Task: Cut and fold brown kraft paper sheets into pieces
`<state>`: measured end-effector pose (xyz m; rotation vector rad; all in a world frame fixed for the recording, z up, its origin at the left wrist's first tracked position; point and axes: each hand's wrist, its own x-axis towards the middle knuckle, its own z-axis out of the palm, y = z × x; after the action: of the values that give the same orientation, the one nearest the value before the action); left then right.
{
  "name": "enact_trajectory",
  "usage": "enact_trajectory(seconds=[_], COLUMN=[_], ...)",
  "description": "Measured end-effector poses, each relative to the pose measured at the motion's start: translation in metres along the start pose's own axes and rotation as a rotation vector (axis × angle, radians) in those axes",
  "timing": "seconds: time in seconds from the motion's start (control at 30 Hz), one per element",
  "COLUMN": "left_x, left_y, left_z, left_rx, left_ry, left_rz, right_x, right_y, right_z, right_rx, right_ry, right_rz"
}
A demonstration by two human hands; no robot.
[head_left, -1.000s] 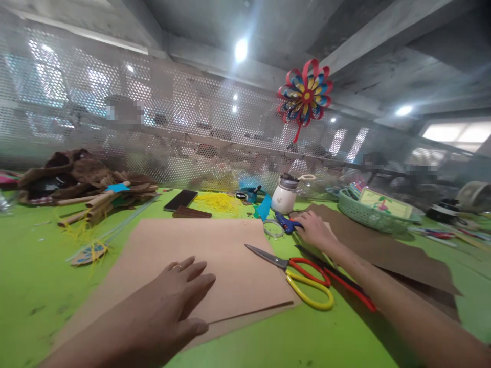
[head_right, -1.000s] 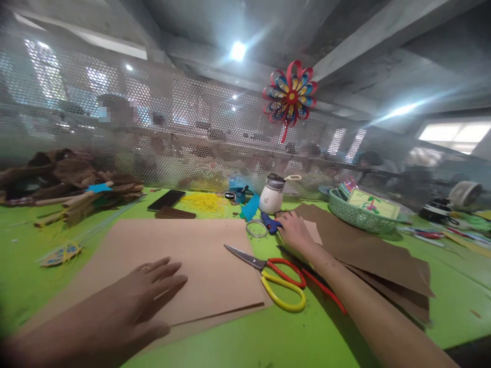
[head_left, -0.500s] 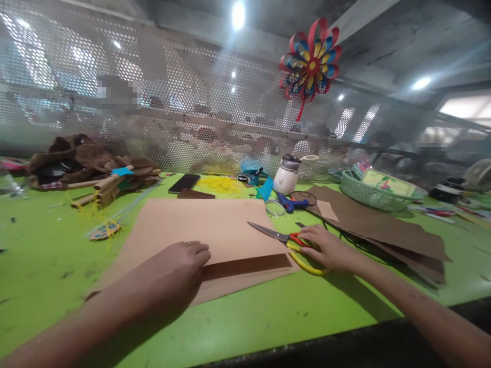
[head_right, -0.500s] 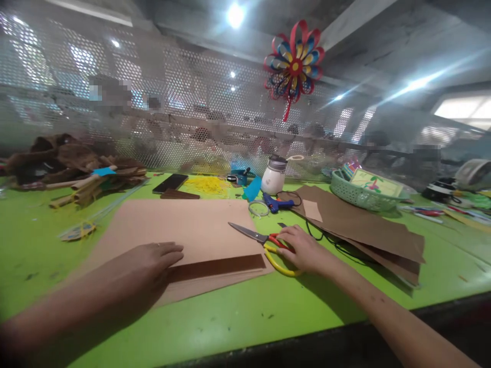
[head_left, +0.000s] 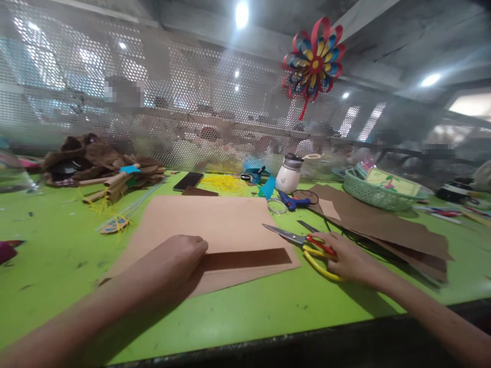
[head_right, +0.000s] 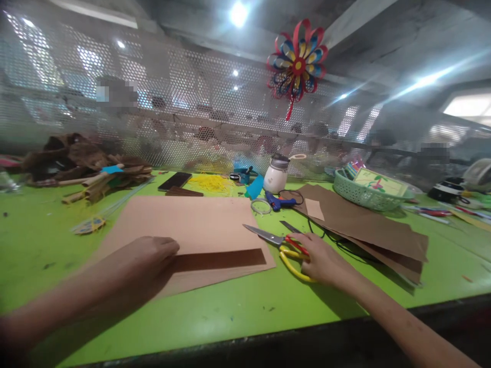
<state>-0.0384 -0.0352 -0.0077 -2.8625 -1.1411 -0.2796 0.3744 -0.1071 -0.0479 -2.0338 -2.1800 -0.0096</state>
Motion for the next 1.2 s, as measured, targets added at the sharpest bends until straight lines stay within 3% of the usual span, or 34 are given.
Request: enact_trajectory(seconds=[0.17,0.27,0.33,0.4,0.5,0.57,0.63,0.73,0.87,1.1,1.2], left_x=[-0.006,-0.012,-0.015,-0.017,-0.021,-0.027,-0.036,-0.052,-0.072,-0.100,-0.099], left_y=[0.008,0.012,0.015,0.019,0.028,0.035,0.039,0.039,0.026,-0.030,-0.046], left_z=[0.008,0.006,0.004,0.003,0.005,0.006,0.007,0.009,0.005,-0.012,-0.023], left_rx=[0.109,0.136,0.163,0.174,0.152,0.160,0.195,0.218,0.185,0.070,-0.153], left_ry=[-0.033,-0.071,-0.097,-0.073,-0.010,0.021,0.082,0.186,0.201,0.148,0.261], left_rz=[0.094,0.167,0.202,0.210,0.196,0.203,0.227,0.235,0.087,-0.186,-0.308], right_x=[-0.026,-0.033,-0.035,-0.034,-0.024,-0.013,-0.004,0.002,-0.006,-0.016,-0.014], right_y=[0.052,0.058,0.036,-0.004,-0.074,-0.106,-0.119,-0.110,-0.091,-0.089,-0.090], right_z=[0.005,-0.004,-0.014,-0.024,-0.026,-0.019,-0.009,0.005,0.011,0.013,0.009], right_rx=[-0.095,-0.093,-0.043,0.032,0.116,0.118,0.091,0.068,0.070,0.150,0.230], right_ry=[0.176,0.300,0.362,0.383,0.281,0.246,0.275,0.358,0.429,0.503,0.487], right_rz=[0.082,0.058,-0.054,-0.192,-0.419,-0.561,-0.632,-0.644,-0.621,-0.595,-0.566])
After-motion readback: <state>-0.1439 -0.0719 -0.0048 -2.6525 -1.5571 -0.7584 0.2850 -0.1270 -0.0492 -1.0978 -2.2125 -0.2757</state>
